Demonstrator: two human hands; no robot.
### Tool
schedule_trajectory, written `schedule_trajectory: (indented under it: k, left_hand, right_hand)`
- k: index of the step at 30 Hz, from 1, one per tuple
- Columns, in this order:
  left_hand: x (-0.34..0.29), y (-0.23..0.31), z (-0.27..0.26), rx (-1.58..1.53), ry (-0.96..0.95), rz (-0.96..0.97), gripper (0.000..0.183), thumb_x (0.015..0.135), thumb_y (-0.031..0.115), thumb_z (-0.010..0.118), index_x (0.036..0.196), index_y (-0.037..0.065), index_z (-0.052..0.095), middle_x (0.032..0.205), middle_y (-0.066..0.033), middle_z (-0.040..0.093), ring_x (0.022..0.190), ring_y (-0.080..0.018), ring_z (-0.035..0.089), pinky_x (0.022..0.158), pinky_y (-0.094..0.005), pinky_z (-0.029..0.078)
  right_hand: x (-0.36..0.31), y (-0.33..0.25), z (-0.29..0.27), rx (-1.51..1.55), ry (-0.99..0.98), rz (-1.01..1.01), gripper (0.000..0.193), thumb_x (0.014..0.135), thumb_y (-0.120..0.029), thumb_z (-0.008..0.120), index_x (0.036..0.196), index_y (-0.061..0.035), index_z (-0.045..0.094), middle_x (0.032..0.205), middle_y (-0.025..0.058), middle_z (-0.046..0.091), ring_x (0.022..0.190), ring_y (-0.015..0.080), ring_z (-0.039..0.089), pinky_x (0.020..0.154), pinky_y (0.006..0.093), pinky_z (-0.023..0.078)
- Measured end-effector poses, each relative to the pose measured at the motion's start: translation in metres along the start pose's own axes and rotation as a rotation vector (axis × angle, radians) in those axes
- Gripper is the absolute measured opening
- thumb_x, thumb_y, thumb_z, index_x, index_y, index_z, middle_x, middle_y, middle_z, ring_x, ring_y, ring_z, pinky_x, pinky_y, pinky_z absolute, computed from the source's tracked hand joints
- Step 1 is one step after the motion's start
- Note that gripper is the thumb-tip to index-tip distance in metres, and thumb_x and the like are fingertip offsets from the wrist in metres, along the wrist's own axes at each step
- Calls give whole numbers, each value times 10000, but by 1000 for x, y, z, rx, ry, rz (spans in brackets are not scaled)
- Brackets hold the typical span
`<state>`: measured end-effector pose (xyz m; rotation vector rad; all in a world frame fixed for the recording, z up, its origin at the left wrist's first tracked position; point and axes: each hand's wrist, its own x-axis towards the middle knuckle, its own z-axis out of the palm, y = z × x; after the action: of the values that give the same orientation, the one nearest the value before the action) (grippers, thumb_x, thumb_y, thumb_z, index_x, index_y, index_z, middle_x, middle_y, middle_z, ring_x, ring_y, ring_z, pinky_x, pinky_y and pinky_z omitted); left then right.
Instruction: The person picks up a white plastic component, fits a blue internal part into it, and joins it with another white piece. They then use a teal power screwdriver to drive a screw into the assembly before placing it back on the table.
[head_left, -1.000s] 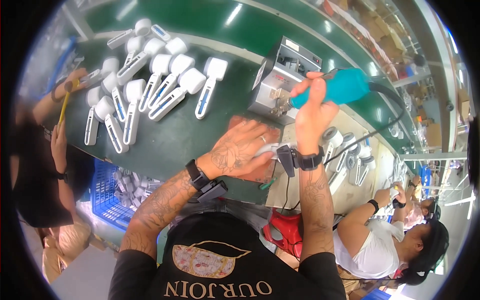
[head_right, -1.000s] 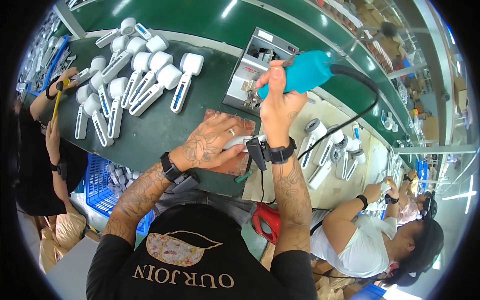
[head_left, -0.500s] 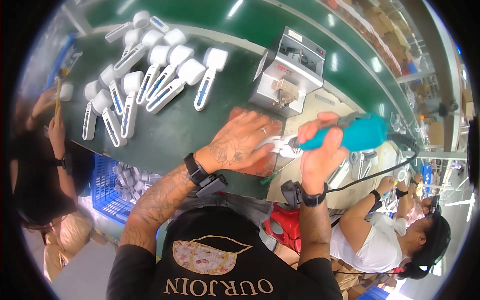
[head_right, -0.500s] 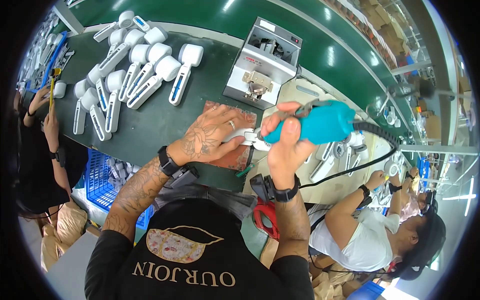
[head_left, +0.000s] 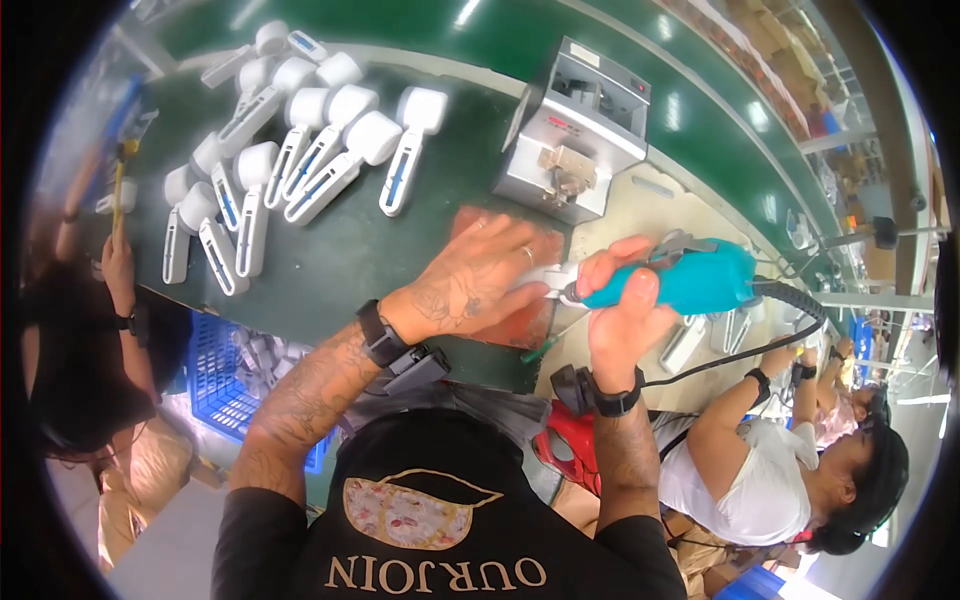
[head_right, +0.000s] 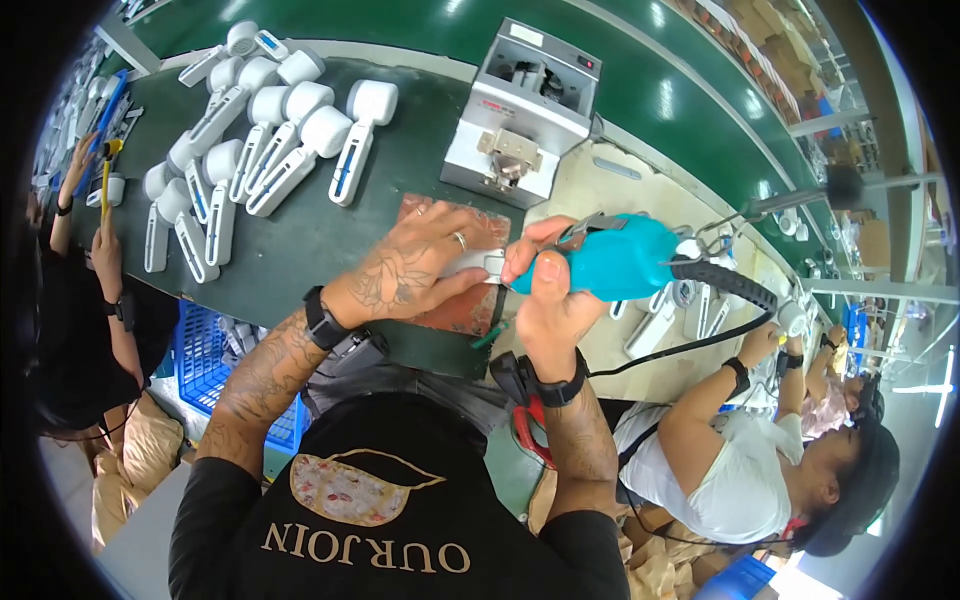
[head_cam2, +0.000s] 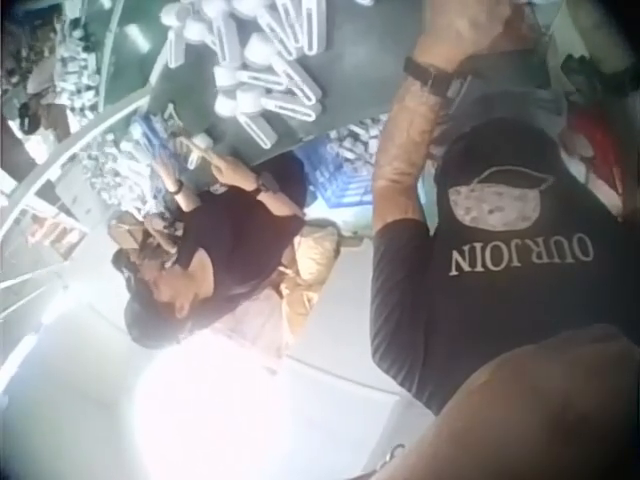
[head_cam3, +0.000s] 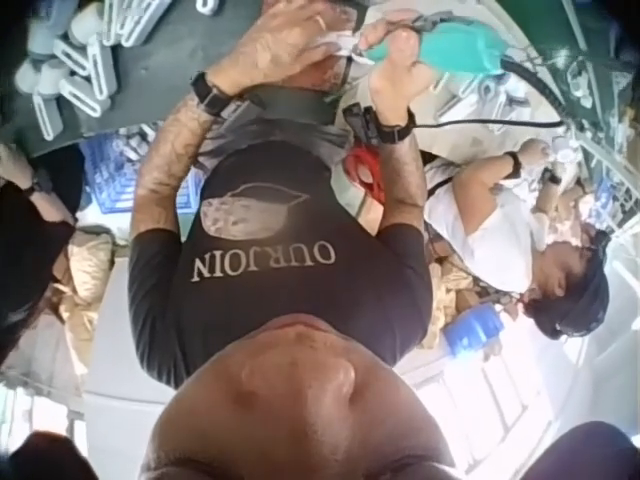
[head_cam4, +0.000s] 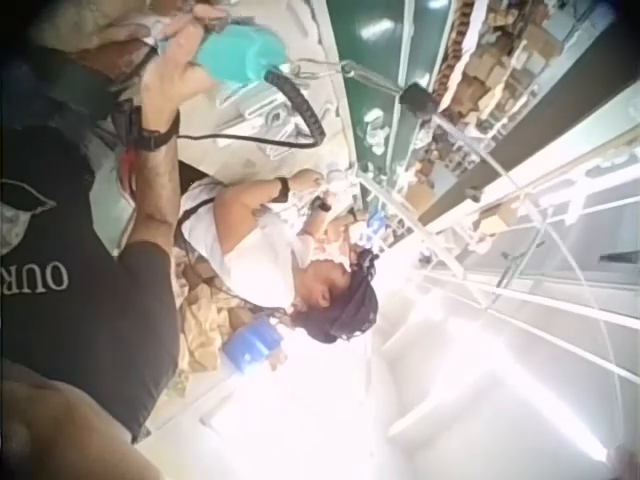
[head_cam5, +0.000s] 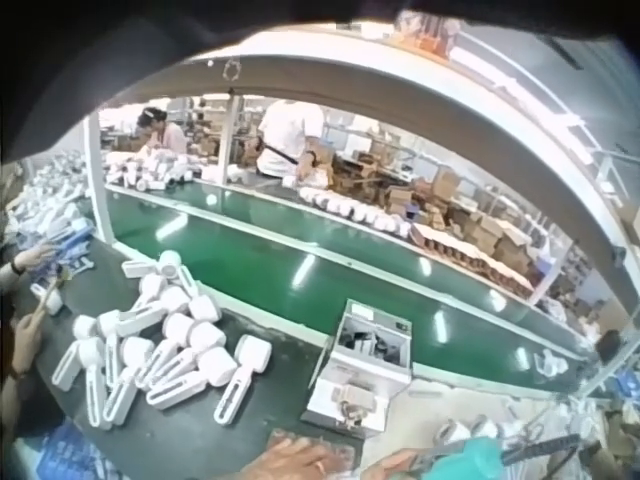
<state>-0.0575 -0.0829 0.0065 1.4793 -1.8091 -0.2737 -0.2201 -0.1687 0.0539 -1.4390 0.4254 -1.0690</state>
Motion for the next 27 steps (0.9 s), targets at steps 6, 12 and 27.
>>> schedule_trajectory:
  k: [6,12,27]
  left_hand:
    - [-7,6,26,47,299,83,451,585,283,758,1003,127,687,1080,-78,639,1048,-291,598,866,-446,436]
    - [-13,6,30,-54,94,30,471,793,228,740,1185,33,565,1126,-141,535,1110,-345,504,936,-465,407]
    - [-34,23,26,121,196,306,366,844,247,697,1131,57,572,1087,-141,576,1069,-350,542,890,-476,438]
  right_hand:
    - [-31,33,-43,-63,67,30,358,1027,-359,534,1103,-10,559,792,90,568,699,208,513,648,351,443]
    - [-30,10,-16,-51,73,-11,167,1028,-177,501,950,-32,529,756,79,507,670,187,493,659,324,437]
    - [-58,-57,2,77,279,-33,454,1024,-478,478,1023,-27,526,718,94,492,633,220,478,624,355,435]
